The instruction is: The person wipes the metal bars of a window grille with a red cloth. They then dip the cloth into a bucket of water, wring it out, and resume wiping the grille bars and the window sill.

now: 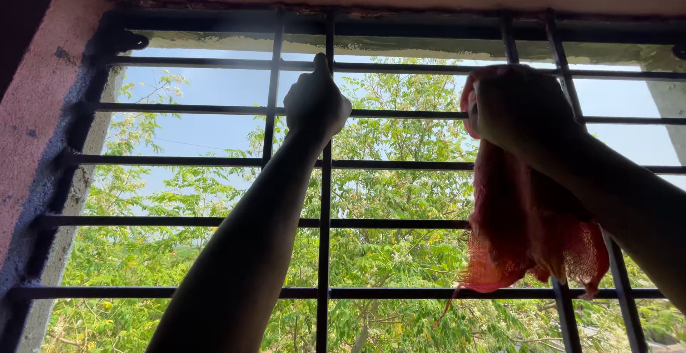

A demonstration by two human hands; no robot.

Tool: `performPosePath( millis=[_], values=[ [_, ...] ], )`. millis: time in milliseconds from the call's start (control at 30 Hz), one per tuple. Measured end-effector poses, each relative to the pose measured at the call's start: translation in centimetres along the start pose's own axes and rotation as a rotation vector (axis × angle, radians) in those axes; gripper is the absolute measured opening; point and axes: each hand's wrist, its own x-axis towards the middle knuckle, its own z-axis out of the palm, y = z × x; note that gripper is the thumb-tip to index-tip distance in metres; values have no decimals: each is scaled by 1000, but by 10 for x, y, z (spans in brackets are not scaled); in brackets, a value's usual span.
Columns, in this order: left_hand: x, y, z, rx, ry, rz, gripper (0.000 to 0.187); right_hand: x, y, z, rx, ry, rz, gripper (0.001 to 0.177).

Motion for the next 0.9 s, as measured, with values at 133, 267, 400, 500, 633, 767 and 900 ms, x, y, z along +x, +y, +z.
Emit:
performPosePath(
  millis=[133,267,400,500,633,767,900],
  values=[
    [0,-1,-2,-6,16,14,53,37,5,7,-87,230,-287,30],
    [-2,-1,-5,-22,-8,4,47,44,23,17,-142,-33,65,68],
    [-2,3,-8,-1,-34,-33,43,34,33,29,-151,25,34,66],
    [-3,6,-7,18,-7,-27,49,37,49,36,-197,124,13,64],
    [-5,2,-4,2,-12,-25,47,52,78,55,-250,115,70,61],
    [0,-2,0,-11,6,-9,57,70,93,82,-250,64,92,59],
    [1,-1,12,-8,57,-2,52,59,99,96,-239,-23,102,56]
  ],
)
